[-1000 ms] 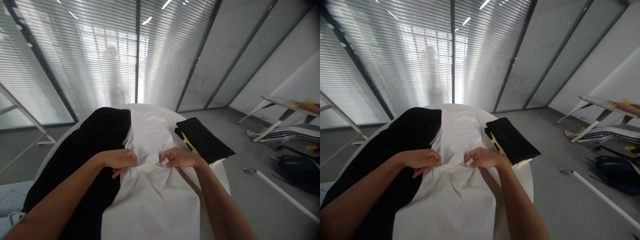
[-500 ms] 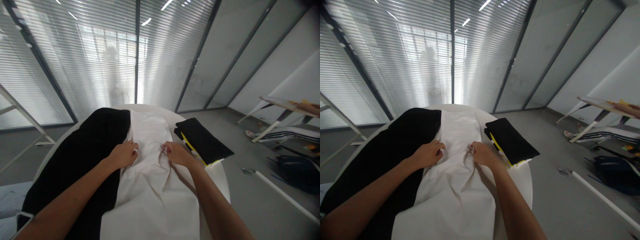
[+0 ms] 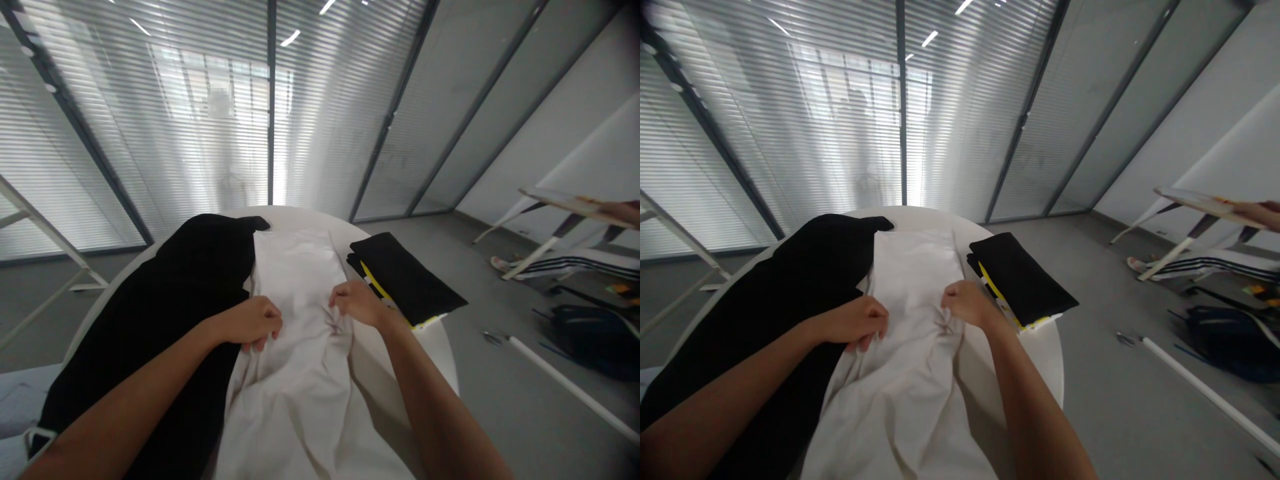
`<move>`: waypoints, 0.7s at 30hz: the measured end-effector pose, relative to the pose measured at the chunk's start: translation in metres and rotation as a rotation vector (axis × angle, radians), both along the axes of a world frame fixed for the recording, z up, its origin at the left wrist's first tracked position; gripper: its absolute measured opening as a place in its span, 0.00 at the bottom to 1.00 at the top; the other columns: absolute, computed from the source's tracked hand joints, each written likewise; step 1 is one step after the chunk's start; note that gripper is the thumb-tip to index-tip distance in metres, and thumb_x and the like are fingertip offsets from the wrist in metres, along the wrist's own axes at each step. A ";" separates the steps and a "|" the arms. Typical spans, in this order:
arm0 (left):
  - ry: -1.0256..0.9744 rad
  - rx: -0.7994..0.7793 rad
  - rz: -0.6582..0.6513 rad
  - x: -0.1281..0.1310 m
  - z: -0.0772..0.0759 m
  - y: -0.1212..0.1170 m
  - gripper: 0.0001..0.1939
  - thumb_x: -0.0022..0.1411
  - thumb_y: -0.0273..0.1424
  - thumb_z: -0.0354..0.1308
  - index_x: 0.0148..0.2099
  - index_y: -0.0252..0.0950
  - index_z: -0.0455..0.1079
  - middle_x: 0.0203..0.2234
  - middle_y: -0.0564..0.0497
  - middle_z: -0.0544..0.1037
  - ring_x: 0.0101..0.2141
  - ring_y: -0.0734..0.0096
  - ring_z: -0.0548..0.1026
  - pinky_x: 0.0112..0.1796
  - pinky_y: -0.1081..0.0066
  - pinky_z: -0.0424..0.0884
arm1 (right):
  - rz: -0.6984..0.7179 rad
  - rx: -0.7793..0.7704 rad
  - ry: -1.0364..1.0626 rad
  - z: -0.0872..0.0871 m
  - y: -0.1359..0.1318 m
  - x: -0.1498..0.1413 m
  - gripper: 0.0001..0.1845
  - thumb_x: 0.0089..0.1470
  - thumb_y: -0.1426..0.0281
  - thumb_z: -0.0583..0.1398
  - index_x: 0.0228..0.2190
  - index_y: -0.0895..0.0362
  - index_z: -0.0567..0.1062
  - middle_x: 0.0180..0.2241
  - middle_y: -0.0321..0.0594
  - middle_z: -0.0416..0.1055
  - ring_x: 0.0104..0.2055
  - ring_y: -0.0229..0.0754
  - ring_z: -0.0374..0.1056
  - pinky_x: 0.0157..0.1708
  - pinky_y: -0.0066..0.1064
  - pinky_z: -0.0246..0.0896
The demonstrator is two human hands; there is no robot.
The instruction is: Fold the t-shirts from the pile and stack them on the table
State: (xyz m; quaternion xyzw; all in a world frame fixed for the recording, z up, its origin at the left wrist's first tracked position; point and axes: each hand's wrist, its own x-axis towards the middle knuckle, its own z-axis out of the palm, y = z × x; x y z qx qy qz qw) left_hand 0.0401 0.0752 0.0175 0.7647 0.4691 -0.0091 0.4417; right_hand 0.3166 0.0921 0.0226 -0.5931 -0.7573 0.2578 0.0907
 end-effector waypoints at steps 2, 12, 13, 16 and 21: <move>0.089 0.375 0.217 0.000 -0.001 0.006 0.17 0.64 0.39 0.44 0.32 0.36 0.69 0.25 0.47 0.77 0.25 0.67 0.75 0.27 0.70 0.66 | -0.196 0.218 -0.105 -0.004 0.002 -0.001 0.13 0.54 0.72 0.54 0.33 0.57 0.79 0.34 0.47 0.77 0.39 0.47 0.71 0.38 0.32 0.59; 0.402 0.588 0.401 0.005 -0.022 0.013 0.22 0.67 0.46 0.43 0.51 0.37 0.64 0.43 0.38 0.76 0.41 0.54 0.77 0.40 0.61 0.68 | -0.240 0.242 -0.193 -0.035 0.011 0.001 0.17 0.58 0.68 0.56 0.47 0.60 0.74 0.45 0.53 0.74 0.48 0.50 0.70 0.47 0.35 0.61; 0.398 0.571 0.392 0.006 -0.021 0.013 0.21 0.67 0.46 0.43 0.52 0.37 0.64 0.41 0.39 0.77 0.40 0.53 0.78 0.40 0.61 0.68 | -0.220 0.223 -0.175 -0.035 0.013 0.001 0.16 0.58 0.69 0.56 0.47 0.61 0.74 0.43 0.52 0.75 0.47 0.49 0.71 0.47 0.34 0.61; 0.360 0.517 0.385 0.003 -0.020 0.016 0.19 0.67 0.44 0.44 0.51 0.37 0.64 0.36 0.41 0.78 0.39 0.54 0.78 0.39 0.61 0.68 | -0.186 0.173 -0.143 -0.031 0.016 0.005 0.16 0.57 0.70 0.57 0.46 0.61 0.75 0.40 0.49 0.77 0.44 0.47 0.73 0.46 0.32 0.61; 0.189 0.402 0.294 -0.010 -0.021 0.027 0.12 0.63 0.41 0.51 0.35 0.38 0.67 0.36 0.43 0.78 0.38 0.59 0.77 0.38 0.67 0.67 | -0.080 0.177 -0.192 -0.025 0.013 0.016 0.13 0.55 0.70 0.59 0.42 0.59 0.78 0.42 0.49 0.78 0.46 0.48 0.72 0.47 0.32 0.60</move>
